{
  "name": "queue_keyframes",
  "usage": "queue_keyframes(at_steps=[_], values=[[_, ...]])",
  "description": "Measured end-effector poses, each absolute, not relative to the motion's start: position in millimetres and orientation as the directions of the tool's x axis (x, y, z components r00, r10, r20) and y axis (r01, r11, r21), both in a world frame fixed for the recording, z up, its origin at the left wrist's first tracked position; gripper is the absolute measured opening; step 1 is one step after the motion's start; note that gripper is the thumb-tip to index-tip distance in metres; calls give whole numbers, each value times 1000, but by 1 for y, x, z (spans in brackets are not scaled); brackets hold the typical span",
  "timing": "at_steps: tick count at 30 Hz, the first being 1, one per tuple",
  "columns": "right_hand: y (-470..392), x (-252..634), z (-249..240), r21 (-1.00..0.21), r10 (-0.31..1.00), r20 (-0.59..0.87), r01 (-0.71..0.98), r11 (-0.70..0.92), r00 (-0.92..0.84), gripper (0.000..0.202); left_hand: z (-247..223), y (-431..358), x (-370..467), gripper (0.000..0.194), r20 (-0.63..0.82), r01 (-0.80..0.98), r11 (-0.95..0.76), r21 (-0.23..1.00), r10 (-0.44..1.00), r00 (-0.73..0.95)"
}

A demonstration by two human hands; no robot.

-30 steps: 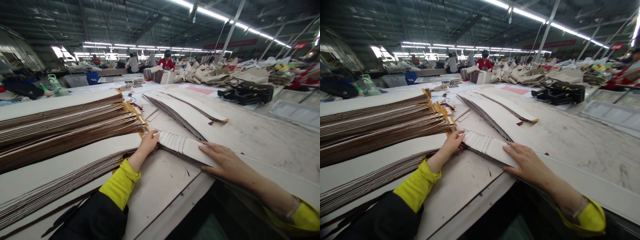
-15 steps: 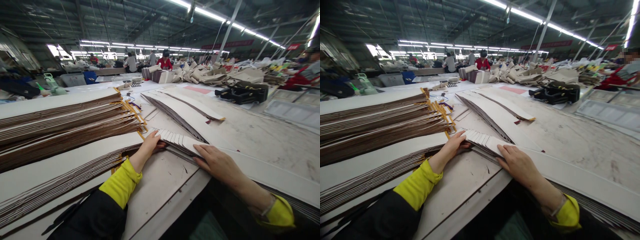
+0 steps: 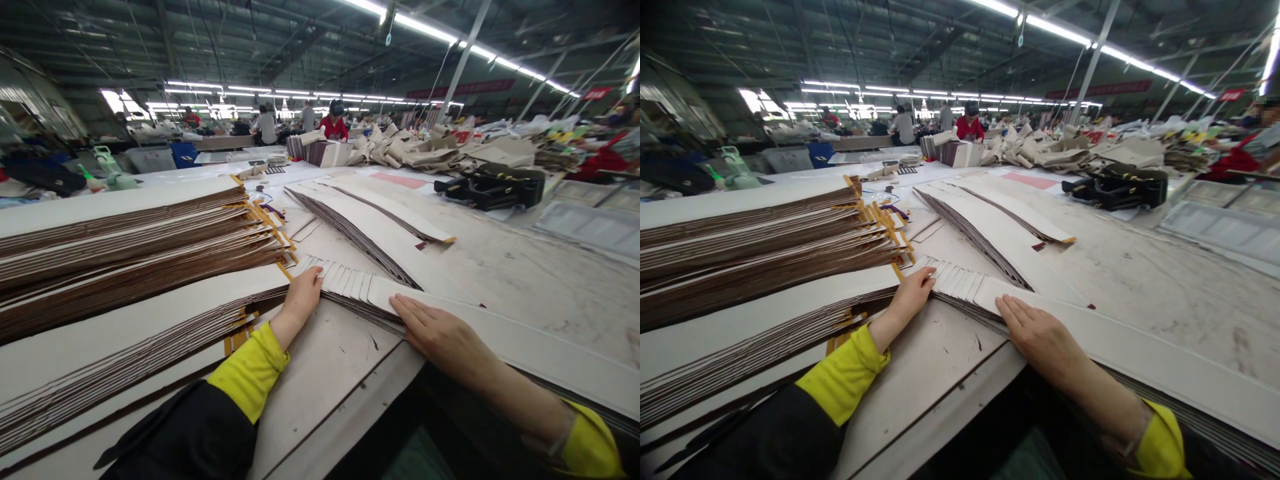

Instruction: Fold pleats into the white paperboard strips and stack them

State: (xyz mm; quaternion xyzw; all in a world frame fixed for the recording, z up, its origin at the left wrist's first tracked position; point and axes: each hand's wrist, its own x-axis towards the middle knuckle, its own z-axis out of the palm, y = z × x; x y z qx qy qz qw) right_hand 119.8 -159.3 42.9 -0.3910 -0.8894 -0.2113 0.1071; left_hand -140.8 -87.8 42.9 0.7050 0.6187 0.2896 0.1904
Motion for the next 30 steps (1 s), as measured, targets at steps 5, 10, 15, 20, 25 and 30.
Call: queue_keyframes(at_steps=[5,10,15,20,25,30], values=[[-160,118,45,335,595,376,703,627,-710,37,38,-89,-138,29,255,803,-237,547,961,110],[-155,117,58,215,660,274,714,667,-699,36,43,-112,-119,29,412,766,-485,423,855,314],[-125,122,87,-117,787,56,779,617,-615,39,41,-135,-96,26,464,519,-812,267,581,669],[-80,115,92,-240,893,-145,891,385,-425,45,36,-136,-94,23,481,535,-802,266,592,647],[-54,103,85,-283,849,-333,902,325,-410,58,36,-136,-97,22,479,541,-807,236,582,658],[-52,108,94,-402,760,-463,872,278,-456,60,37,-136,-98,23,472,547,-816,185,562,679]])
